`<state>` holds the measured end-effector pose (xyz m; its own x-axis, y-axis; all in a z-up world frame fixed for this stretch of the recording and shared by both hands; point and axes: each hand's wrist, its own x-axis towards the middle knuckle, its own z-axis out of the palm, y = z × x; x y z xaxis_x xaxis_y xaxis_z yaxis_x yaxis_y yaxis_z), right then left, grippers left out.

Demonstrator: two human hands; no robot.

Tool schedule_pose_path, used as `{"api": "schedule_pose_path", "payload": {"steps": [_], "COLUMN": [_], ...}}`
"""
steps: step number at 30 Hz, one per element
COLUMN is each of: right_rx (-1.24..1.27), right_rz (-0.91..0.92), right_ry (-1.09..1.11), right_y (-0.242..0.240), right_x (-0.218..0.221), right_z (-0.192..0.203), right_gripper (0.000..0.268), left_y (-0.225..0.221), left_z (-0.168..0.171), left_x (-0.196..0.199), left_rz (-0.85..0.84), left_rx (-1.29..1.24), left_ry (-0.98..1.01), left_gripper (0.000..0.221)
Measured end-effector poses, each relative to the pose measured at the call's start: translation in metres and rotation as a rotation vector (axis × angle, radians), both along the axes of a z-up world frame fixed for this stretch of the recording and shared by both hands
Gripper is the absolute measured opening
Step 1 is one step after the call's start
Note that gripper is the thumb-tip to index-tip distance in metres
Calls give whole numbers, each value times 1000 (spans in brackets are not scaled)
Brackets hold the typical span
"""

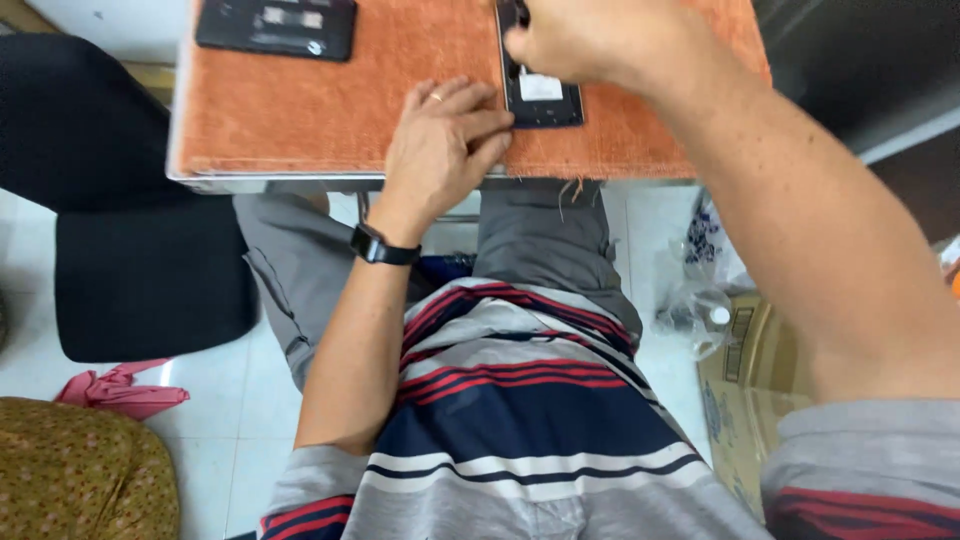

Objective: Removing small screws from a mobile phone using a precision screwdriver to disassemble the device.

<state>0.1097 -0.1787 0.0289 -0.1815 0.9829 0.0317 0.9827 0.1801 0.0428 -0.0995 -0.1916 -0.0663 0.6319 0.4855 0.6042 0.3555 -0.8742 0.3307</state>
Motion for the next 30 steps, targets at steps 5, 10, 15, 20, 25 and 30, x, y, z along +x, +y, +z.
{"api": "schedule_pose_path", "payload": {"steps": [5,10,15,20,25,30], "right_rx": [22,92,222,122,137,178], "right_rz": [97,303,238,288,134,210], "right_ry": [142,254,343,380,265,184], "right_y": [-15,-9,-14,-10,-13,-7], "right_x": [-13,0,-2,0,-7,-2], "right_z": [21,11,5,6,15,11], "right_gripper": [25,40,18,32,18,33], "left_y": [-1,-3,-3,-1,0,1], "left_z": [-1,2,-1,-1,-2,-5], "left_x": [-1,-4,-5,-4,-4,-3], "left_rz": [18,-24,-22,-26,-30,-21], "left_rx": [12,11,26,27,-5,-25], "left_ry": [8,23,26,28,41,50], "left_gripper": [22,22,24,23,27,32]}}
